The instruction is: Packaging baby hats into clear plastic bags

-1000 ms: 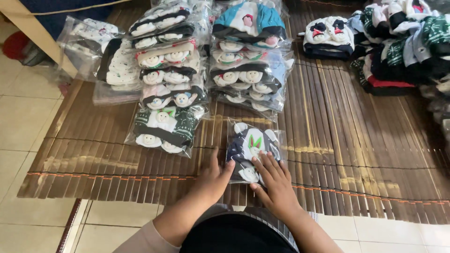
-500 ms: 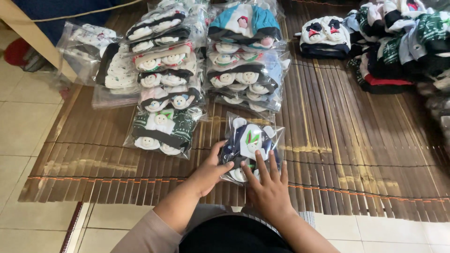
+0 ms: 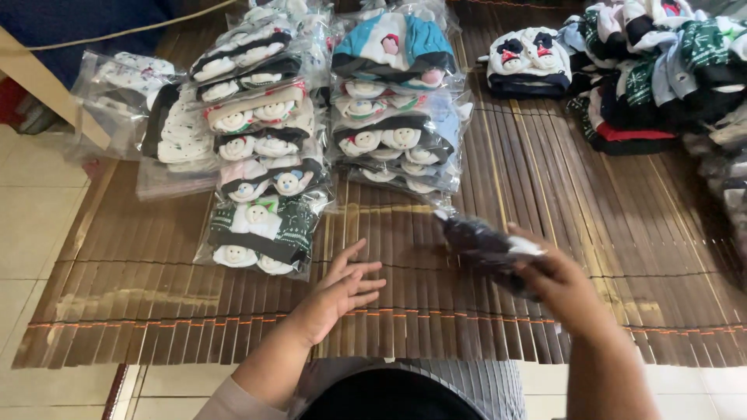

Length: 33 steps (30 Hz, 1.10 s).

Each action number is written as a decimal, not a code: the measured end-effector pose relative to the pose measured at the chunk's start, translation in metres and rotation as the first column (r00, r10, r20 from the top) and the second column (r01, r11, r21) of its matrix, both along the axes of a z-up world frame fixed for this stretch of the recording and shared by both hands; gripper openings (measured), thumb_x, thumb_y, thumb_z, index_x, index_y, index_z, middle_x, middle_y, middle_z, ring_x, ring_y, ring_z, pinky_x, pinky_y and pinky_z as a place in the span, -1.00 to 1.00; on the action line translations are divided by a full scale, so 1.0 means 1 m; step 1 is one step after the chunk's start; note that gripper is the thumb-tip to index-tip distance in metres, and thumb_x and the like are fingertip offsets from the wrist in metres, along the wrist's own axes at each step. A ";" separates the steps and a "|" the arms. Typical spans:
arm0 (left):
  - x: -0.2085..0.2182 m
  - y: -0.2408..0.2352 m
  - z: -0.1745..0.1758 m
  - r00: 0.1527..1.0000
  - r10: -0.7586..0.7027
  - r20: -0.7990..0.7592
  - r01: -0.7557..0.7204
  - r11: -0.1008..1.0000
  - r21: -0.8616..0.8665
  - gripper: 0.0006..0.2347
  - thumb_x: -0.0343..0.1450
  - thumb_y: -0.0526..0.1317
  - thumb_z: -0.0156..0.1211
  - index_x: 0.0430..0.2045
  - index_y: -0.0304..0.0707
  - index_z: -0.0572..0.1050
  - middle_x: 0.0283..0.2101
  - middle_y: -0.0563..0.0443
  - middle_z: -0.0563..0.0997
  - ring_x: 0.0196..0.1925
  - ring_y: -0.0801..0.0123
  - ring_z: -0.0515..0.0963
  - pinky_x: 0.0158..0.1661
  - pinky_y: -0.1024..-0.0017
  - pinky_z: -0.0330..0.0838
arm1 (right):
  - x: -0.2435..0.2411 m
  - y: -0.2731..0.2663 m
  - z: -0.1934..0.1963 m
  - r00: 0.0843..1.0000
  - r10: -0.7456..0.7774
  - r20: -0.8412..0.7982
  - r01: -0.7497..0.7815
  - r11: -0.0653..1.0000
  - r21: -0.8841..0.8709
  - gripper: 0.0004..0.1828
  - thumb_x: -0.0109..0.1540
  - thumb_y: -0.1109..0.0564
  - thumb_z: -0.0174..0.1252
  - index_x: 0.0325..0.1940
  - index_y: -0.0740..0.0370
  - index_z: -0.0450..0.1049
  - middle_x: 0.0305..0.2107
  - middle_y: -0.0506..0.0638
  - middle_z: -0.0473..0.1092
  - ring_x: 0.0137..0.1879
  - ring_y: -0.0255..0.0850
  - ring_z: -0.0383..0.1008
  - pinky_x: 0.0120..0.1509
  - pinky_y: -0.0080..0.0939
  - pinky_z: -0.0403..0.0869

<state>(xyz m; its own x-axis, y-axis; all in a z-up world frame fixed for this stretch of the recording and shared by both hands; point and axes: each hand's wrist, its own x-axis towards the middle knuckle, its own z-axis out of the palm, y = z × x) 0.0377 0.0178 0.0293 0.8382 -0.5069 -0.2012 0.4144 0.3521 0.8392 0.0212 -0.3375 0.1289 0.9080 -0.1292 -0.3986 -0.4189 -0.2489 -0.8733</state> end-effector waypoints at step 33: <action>0.009 0.021 -0.055 0.998 -0.019 -0.053 0.025 0.993 0.119 -0.56 0.45 -0.33 0.11 0.29 -0.29 0.32 0.34 -0.17 0.38 0.33 0.07 0.51 0.21 0.13 0.54 | 0.202 -0.090 -0.094 0.507 0.848 0.157 -0.032 0.200 -0.979 -0.03 0.18 -0.53 -0.07 0.60 -0.12 0.09 0.48 0.03 0.13 0.66 0.05 -0.12 0.60 0.46 -0.19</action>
